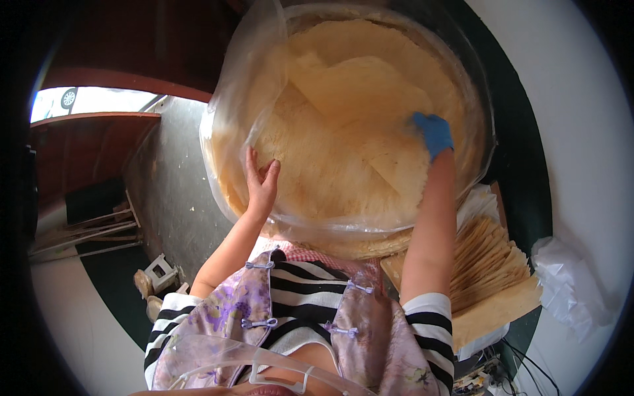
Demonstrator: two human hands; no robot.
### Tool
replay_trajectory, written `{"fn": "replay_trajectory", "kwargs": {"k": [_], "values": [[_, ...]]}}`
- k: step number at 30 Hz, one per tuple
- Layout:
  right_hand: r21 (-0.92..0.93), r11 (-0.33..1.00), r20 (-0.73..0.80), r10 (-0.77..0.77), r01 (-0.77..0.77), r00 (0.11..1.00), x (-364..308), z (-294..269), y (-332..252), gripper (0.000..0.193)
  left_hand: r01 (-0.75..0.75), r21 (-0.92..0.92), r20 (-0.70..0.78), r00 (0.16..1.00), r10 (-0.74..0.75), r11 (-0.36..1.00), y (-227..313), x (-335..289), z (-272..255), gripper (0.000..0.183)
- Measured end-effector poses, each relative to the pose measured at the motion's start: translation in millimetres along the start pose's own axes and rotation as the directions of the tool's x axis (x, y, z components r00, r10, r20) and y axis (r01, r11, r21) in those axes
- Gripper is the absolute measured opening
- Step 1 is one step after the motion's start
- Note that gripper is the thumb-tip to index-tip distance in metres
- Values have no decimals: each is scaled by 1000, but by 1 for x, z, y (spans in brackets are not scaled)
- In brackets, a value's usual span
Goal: The person repeatedly lifts thin, flexible sheets from a large round container, stacks them on a table, and places stacks onto a digital scale. The person adjusts the stacks and repositions them between the container and the scale.
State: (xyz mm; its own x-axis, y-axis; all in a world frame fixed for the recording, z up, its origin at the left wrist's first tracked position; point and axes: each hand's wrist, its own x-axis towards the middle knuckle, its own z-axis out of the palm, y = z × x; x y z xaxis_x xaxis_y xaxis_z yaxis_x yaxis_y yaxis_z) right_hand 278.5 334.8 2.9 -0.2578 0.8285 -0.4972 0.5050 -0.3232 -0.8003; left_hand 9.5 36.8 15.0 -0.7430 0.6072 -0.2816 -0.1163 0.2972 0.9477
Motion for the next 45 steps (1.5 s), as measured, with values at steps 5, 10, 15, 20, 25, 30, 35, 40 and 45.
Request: {"fn": "replay_trajectory", "kwargs": {"k": [5,10,15,20,25,30,35,40,45], "values": [[45,988,-245,151,-144,958,-16,-44,58,36,-530,448,398,839,371,720,15,39,68,60],[-37,950,-305,285,-310,909,-35,-39,95,43,-680,645,500,721,479,349,4,118,165,54],[56,997,-535,81,-60,841,-75,-10,63,53,-481,461,-19,835,551,745,-24,195,203,58],[-699,668,-172,-504,256,846,-120,72,12,81,-99,335,-93,986,137,937,-6,244,191,46],[-737,642,-64,-381,214,922,-118,118,31,89,2,57,264,964,-17,998,55,221,198,34],[-558,780,-199,-459,285,866,-112,122,64,89,-130,-301,563,775,286,945,137,101,210,23],[-523,783,-467,-594,337,654,-116,115,46,68,-212,-410,525,740,420,887,214,39,167,29],[-636,677,-363,-687,372,629,-160,36,-16,42,60,-754,182,976,121,654,212,66,86,36],[-898,294,-39,-794,327,606,-172,-37,-74,58,253,-712,155,966,-205,655,121,71,0,29]]}}
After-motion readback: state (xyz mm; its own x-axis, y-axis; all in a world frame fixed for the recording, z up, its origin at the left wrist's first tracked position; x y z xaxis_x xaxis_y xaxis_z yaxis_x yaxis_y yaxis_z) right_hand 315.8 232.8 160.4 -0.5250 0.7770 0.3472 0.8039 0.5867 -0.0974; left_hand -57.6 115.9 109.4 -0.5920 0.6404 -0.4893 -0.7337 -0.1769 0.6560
